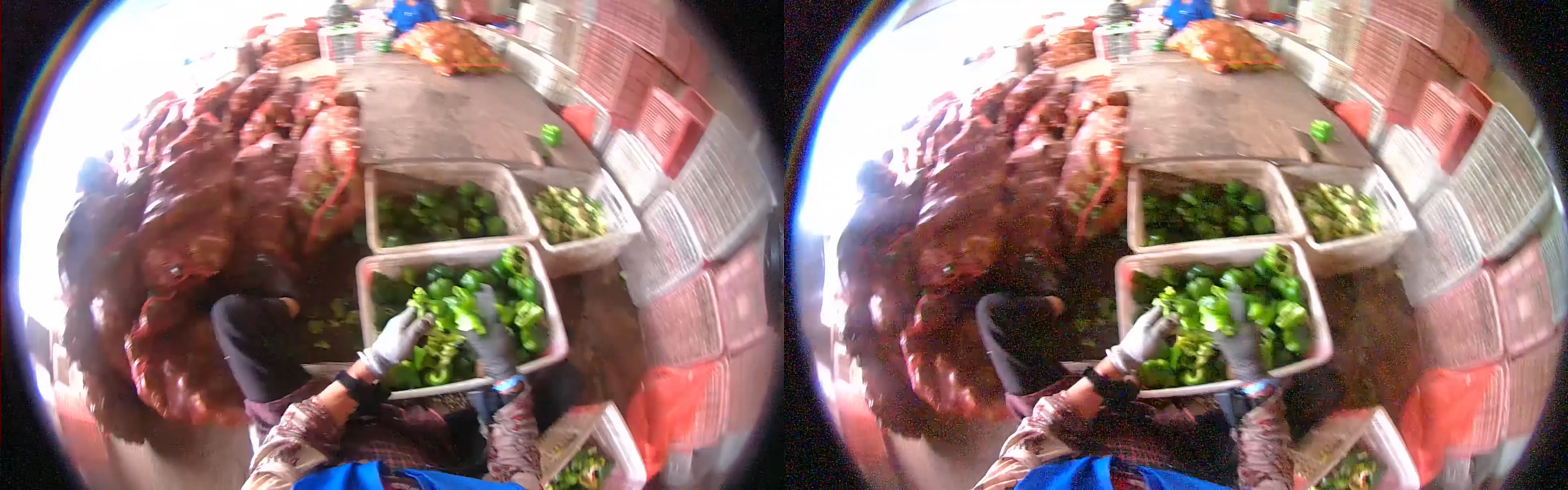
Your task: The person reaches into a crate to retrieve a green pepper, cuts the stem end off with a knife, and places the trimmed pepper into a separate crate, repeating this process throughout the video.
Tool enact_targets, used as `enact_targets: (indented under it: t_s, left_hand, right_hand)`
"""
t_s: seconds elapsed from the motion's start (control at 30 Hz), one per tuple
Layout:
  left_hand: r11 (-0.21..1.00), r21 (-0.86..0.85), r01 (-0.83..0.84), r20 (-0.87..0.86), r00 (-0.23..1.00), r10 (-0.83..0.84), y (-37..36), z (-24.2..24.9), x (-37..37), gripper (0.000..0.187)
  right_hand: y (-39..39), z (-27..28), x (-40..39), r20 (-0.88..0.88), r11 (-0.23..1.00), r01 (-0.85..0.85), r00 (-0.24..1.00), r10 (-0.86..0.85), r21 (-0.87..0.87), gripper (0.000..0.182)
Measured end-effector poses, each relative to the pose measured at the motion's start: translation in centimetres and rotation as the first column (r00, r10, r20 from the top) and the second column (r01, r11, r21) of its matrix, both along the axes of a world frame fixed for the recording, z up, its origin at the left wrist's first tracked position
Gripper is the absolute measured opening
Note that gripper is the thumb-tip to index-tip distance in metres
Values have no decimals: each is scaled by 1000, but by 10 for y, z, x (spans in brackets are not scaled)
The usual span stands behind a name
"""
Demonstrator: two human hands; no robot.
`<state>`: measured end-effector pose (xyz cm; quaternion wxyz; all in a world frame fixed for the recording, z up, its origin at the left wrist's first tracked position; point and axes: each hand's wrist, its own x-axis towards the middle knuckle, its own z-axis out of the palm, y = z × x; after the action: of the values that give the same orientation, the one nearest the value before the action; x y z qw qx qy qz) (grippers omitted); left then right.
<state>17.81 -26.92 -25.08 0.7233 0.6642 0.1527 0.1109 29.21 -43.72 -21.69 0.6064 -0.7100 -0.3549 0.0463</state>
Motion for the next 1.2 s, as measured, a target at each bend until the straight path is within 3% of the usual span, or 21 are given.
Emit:
enact_targets:
  t_s: [0.03, 0.07, 0.1, 0.13, 0.2, 0.23, 0.27, 0.3, 0.63, 0.67, 0.8, 0.83, 0.87, 0.9, 0.93, 0.97, 1.03, 1.07, 1.13, 1.17, 1.2]
  left_hand:
    - [773, 634, -22, 94, 994, -49, 11, 5, -6, 23]
    - [575, 805, -146, 255, 960, -113, 18, -14, -4, 19]
    - [579, 780, 236, -169, 971, -168, 20, 1, -4, 17]
    - [533, 800, 277, -189, 958, -215, 15, 21, -6, 16]
    - [736, 677, 30, 119, 982, -149, 0, -5, 3, 21]
    - [776, 623, 102, -3, 992, -127, -9, 40, -5, 24]
    - [788, 615, -11, 102, 993, -66, -9, 17, 3, 21]
    - [770, 638, -30, 163, 982, -97, -6, -16, 15, 23]
    - [461, 815, -350, 202, 918, 341, -22, 17, 21, 29]
    - [504, 862, -49, -120, 947, 298, -17, 32, 15, 30]
    - [446, 890, -98, -86, 923, 376, 0, 21, 16, 7]
    - [563, 758, -330, 47, 888, 457, -4, 11, 16, 10]
    - [349, 868, -354, 202, 893, 401, 13, -19, 24, 19]
    - [620, 688, -377, -16, 846, 533, 13, -13, 36, 30]
    - [794, 331, -510, 86, 854, 513, 15, -42, 47, 35]
    - [865, 113, -489, 104, 872, 479, 18, -27, 55, 36]
    - [899, -8, -437, 156, 888, 433, 21, -34, 57, 30]
    - [923, -56, -380, 116, 916, 384, 22, -30, 65, 29]
    - [948, -193, -252, -25, 967, 252, 16, 2, 72, 31]
    - [935, -286, -209, -71, 978, 197, 7, 15, 79, 31]
    - [918, -359, -171, -93, 985, 147, -1, 26, 92, 28]
  right_hand:
    - [-1, 3, 4, -184, 993, -51, 980, 70, 103, 64]
    - [-4, 6, 7, -351, 976, -63, 927, 134, 207, 76]
    - [-5, 7, 7, -351, 981, -85, 926, 143, 174, 73]
    - [-3, 5, 5, -287, 990, -104, 949, 129, 100, 69]
    - [9, 3, 6, -112, 988, -140, 985, 133, -62, 63]
    - [12, 0, 6, -36, 981, -139, 990, 135, -137, 59]
    - [17, 2, 3, -3, 975, -133, 991, 135, -180, 56]
    - [19, 1, -2, 15, 970, -130, 991, 136, -206, 53]
    - [27, -13, -14, 52, 958, -120, 989, 138, -259, 24]
    - [28, -14, -15, 51, 961, -115, 990, 132, -251, 22]
    - [41, -32, -30, -93, 998, -57, 994, 53, -39, 19]
    - [53, -41, -36, -159, 999, 9, 987, 0, 52, 20]
    - [64, -53, -35, -178, 990, 97, 981, -78, 104, 21]
    - [60, -78, -36, -187, 963, 218, 951, -246, -157, 20]
    - [54, -30, -44, 64, 912, 321, 947, -315, -257, 19]
    - [46, -46, -36, 45, 806, 354, 924, -380, -474, 20]
    - [19, -23, -23, 278, 768, 466, 883, -377, -439, 30]
    - [9, -46, -5, 134, 783, 465, 881, -453, -413, 33]
    - [-6, -55, 18, -254, 869, 495, 840, -479, -3, 37]
    - [-21, -15, 20, -197, 829, 525, 807, -556, -190, 36]
    - [-29, -39, 33, -215, 831, 557, 810, -546, -10, 33]
